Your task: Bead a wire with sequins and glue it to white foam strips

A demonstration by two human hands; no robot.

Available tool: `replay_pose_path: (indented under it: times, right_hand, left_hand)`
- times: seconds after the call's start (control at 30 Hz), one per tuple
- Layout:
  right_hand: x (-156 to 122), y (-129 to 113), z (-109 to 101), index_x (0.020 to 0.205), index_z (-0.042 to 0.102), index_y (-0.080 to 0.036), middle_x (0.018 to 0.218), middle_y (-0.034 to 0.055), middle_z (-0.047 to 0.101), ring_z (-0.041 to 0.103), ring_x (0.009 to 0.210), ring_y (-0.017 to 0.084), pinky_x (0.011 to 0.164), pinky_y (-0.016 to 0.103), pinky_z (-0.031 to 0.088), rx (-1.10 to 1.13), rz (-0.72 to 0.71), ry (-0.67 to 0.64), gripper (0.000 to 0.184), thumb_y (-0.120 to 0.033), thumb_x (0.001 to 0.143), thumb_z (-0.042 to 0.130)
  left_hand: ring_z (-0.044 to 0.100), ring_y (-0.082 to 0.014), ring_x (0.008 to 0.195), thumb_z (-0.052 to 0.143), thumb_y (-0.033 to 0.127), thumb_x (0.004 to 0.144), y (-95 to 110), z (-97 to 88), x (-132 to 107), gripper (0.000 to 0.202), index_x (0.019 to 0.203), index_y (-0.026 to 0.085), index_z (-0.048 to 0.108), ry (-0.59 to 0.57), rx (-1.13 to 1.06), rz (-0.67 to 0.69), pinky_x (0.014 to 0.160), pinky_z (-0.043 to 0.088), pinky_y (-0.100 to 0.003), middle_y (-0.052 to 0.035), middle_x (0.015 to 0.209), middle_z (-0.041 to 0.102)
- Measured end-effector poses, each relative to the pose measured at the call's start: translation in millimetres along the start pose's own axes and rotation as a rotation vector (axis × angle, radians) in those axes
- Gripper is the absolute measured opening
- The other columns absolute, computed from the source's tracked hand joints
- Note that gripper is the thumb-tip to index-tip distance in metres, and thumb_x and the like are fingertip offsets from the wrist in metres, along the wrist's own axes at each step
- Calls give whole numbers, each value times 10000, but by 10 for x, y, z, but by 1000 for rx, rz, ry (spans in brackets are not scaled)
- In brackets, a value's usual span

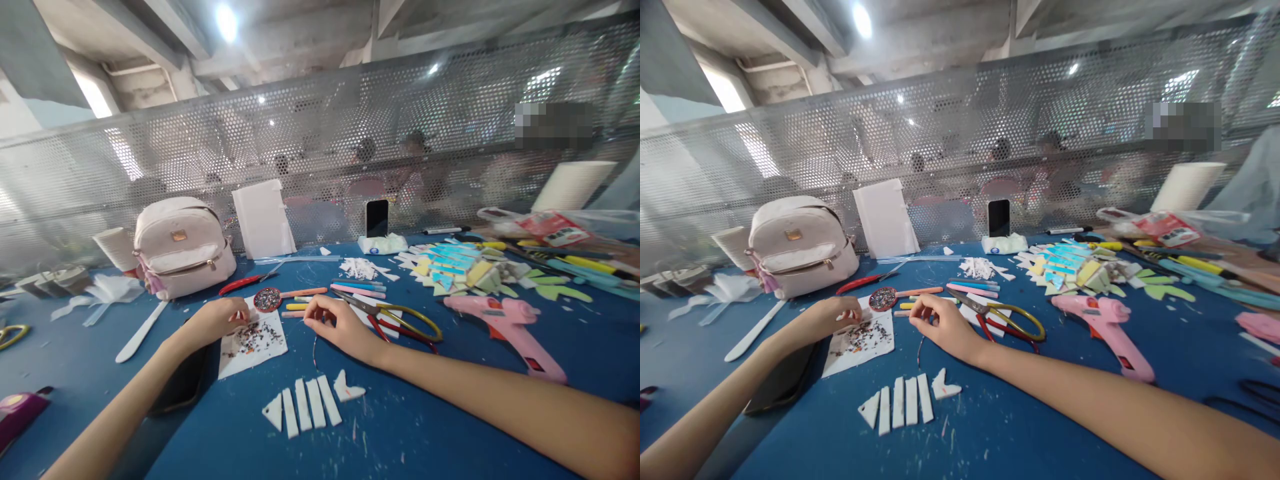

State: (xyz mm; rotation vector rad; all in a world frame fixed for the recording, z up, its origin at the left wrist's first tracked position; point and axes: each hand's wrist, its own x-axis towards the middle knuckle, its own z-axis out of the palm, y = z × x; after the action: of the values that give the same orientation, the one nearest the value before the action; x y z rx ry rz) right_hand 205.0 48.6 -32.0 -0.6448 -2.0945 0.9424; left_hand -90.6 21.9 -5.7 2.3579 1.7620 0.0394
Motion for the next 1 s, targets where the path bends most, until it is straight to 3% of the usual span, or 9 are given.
replay_pose_path:
  times: [0.7, 1.0]
  right_hand:
    - [0, -31, -9, 790, 587, -188, 785, 6, 608, 540, 663, 131, 548, 231, 390, -5, -2, -1, 83, -208, 870, 575]
    - [-1, -24, -5, 795, 586, -191, 785, 13, 615, 547, 668, 138, 543, 236, 398, -3, -3, -2, 98, -240, 877, 569]
  left_hand:
    - [657, -195, 795, 577, 251, 774, 15, -62, -31, 172, 845, 260, 733, -34, -4, -42, 716, 446, -251, -2, 910, 743]
    - [661, -198, 817, 558, 277, 811, 67, -110, -75, 189, 830, 266, 746, -17, -13, -14, 753, 467, -243, -5, 897, 754]
